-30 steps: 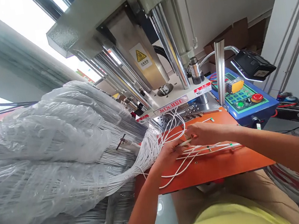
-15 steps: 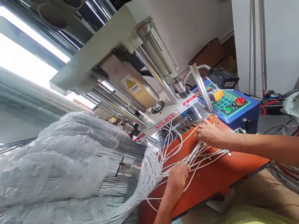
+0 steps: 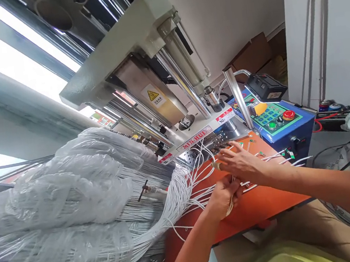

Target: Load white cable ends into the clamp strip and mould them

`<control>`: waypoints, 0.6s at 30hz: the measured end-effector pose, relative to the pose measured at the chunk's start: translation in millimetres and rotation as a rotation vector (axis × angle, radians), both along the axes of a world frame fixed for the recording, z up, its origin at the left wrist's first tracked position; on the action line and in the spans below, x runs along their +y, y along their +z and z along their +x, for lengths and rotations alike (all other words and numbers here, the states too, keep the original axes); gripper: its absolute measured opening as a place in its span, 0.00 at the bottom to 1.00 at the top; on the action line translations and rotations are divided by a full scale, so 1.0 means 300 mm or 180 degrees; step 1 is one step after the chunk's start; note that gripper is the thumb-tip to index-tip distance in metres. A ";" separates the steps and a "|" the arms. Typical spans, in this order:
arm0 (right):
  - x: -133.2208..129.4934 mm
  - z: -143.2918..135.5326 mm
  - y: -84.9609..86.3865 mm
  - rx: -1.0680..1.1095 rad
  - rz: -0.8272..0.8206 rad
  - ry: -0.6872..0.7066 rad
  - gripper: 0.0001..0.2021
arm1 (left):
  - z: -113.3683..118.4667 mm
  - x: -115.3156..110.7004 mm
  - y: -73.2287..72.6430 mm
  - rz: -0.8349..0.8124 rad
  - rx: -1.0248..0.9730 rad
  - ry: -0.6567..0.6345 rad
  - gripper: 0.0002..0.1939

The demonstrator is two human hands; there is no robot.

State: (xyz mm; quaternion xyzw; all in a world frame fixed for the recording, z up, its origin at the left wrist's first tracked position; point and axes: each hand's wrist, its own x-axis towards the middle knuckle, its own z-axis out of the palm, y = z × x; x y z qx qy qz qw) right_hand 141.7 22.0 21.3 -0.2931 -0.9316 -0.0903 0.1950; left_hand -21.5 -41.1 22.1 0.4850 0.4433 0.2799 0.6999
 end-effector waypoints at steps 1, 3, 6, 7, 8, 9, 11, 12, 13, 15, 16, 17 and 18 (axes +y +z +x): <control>0.011 0.032 0.004 0.0153 0.0103 -0.0281 0.22 | 0.008 0.006 0.003 -0.0011 -0.0093 0.0126 0.23; 0.032 0.113 -0.011 0.0452 0.0113 -0.0967 0.31 | 0.005 0.008 0.015 0.0037 -0.0182 0.0268 0.23; 0.037 0.222 -0.073 0.0875 -0.0147 -0.1734 0.33 | -0.017 0.005 0.034 0.0193 -0.0244 0.0350 0.22; 0.026 0.244 -0.091 0.1066 -0.0262 -0.1796 0.29 | -0.021 0.006 0.037 0.0238 -0.0287 0.0330 0.22; 0.008 0.256 -0.102 0.1297 -0.0437 -0.1746 0.25 | -0.023 0.008 0.037 0.0266 -0.0331 0.0294 0.21; -0.017 0.259 -0.103 0.1568 -0.0657 -0.1598 0.20 | -0.023 0.012 0.034 0.0263 -0.0369 0.0256 0.21; -0.079 0.243 -0.079 0.2102 -0.1081 -0.1152 0.13 | -0.018 0.021 0.022 0.0211 -0.0416 0.0250 0.20; -0.111 0.225 -0.059 0.2281 -0.1211 -0.1013 0.12 | -0.014 0.026 0.013 0.0195 -0.0411 0.0298 0.19; -0.142 0.204 -0.040 0.2373 -0.1250 -0.0976 0.11 | -0.010 0.029 0.003 0.0203 -0.0376 0.0361 0.19; -0.185 0.155 -0.013 0.2309 -0.1177 -0.1040 0.11 | -0.001 0.030 -0.014 0.0307 -0.0233 0.0445 0.19; -0.196 0.130 -0.010 0.2208 -0.1156 -0.1094 0.11 | 0.003 0.028 -0.021 0.0386 -0.0143 0.0449 0.19; -0.200 0.107 -0.014 0.2111 -0.1162 -0.1142 0.12 | 0.007 0.024 -0.026 0.0471 -0.0053 0.0433 0.20; -0.196 0.087 -0.024 0.2045 -0.1204 -0.1164 0.12 | 0.010 0.018 -0.028 0.0552 0.0026 0.0399 0.20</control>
